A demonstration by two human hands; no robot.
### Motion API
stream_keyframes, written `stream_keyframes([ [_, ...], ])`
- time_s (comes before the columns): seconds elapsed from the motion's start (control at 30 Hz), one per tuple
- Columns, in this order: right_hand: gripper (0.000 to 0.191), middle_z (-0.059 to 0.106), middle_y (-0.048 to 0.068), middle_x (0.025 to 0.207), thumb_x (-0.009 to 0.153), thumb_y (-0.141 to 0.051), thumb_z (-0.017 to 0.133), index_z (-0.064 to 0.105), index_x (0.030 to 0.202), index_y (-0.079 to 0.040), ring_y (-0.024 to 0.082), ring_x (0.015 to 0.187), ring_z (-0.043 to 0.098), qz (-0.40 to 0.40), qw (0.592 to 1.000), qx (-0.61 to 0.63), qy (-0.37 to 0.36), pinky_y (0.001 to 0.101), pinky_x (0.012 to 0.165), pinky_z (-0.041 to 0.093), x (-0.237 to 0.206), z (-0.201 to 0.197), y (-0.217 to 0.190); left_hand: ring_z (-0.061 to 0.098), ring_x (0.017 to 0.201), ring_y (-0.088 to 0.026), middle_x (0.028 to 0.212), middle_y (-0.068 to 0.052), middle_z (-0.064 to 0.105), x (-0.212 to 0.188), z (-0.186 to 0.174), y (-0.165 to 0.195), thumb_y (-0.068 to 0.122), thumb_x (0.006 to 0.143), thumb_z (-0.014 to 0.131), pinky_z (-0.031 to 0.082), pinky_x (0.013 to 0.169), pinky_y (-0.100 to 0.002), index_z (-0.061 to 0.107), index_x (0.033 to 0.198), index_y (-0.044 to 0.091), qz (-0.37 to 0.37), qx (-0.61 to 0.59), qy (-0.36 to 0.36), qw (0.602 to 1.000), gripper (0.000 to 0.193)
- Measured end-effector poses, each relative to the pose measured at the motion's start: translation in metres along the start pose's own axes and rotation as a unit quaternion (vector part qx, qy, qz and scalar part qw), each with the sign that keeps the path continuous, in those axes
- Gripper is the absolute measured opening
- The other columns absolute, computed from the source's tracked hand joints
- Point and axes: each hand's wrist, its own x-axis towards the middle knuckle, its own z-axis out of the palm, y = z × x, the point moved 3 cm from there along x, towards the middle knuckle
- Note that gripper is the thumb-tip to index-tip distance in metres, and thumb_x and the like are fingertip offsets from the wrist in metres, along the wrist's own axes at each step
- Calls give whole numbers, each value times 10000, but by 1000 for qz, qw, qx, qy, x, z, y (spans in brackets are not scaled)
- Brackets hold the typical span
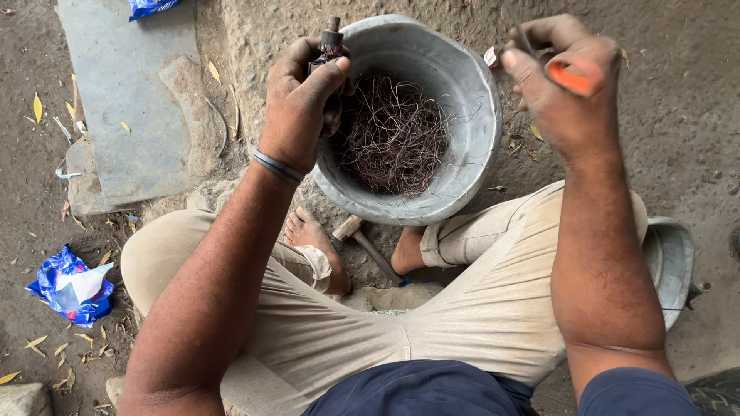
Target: The person sits on the ground and uses scissors to strip copper wire from a small metal component. They repeatedly cut and pull the wire, dropping the stripped pieces into a metal bucket placed between their legs.
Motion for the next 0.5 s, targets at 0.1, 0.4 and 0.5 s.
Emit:
stream_keyframes([
  [0.1,161,728,126,914,1001,-27,684,676,1139,55,128,659,662,75,996,56,-3,259,521,521,-3,-1,-25,529,567,-71,853,-55,666,-4,6,0,114,950,594,421,480,-222,609,1223,25,-21,-69,-28,997,287],
  [0.4,123,735,173,1021,1026,46,578,670,1107,59,192,854,747,-82,968,237,-14,311,717,605,-4,11,-67,658,1126,-147,1214,-76,651,-12,25,21,0,906,624,592,1076,-339,523,1401,0,63,7,-159,985,505],
  [0.5,124,729,170,1113,1026,28,588,653,1130,50,204,1038,744,-61,964,253,-53,363,981,638,-19,33,-55,673,1160,-163,1253,-73,663,-10,32,21,26,933,657,564,1101,-341,495,1406,-4,52,-7,-182,982,501],
])
